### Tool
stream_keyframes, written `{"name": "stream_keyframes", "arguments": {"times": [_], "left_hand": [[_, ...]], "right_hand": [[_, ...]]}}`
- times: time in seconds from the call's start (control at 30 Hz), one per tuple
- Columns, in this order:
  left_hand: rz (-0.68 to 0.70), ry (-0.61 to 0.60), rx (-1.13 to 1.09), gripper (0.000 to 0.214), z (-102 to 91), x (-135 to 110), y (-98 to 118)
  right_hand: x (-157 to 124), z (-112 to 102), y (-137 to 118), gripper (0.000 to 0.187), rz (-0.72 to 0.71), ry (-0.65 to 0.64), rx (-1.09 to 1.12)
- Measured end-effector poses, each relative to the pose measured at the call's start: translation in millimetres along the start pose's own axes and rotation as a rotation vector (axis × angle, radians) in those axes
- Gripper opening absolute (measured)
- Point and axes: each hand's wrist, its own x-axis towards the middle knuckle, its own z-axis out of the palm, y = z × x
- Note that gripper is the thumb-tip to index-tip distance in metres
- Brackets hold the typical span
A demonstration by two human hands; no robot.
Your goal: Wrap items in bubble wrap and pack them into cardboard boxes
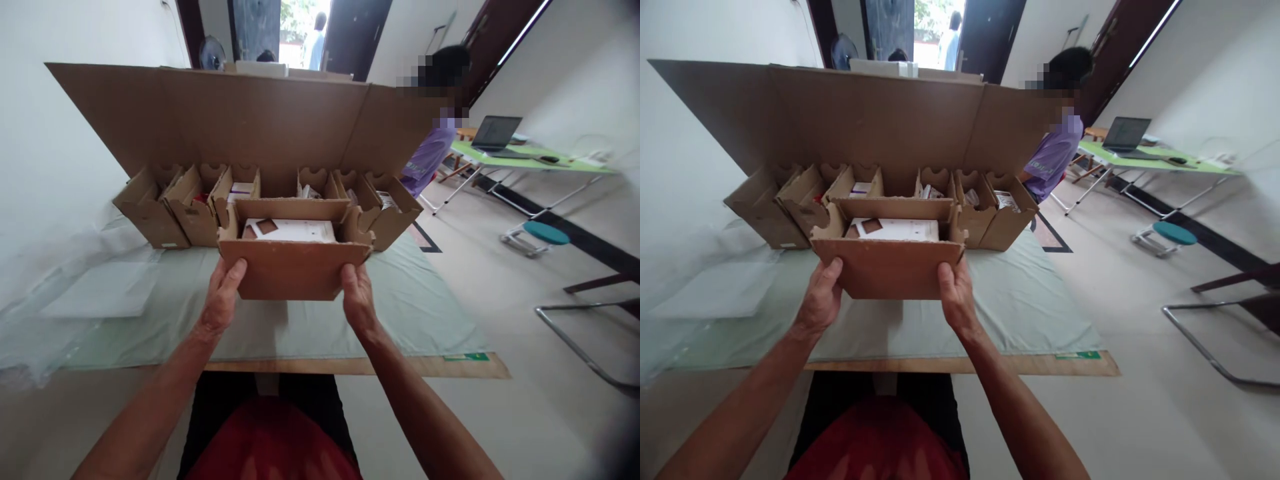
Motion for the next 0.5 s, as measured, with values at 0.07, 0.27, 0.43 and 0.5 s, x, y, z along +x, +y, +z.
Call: {"name": "stream_keyframes", "arguments": {"times": [0.07, 0.27, 0.43, 0.5], "left_hand": [[0.041, 0.059, -0.024, 0.053, 4.5, 2.7, 2.7], [0.058, 0.0, -0.001, 0.057, 1.6, 5.0, 8.2], [0.098, 0.079, -0.01, 0.053, -5.0, -0.7, 6.4], [0.077, 0.009, -0.001, 0.054, -1.9, -2.9, 5.5]], "right_hand": [[5.3, -1.4, -4.7, 0.06, -0.005, -0.066, 0.014], [11.3, -2.2, -18.3, 0.062, 0.016, -0.06, -0.059], [5.1, 3.3, -14.4, 0.064, 0.027, -0.137, -0.005], [5.4, -0.5, -13.7, 0.063, 0.03, -0.069, -0.045]]}}
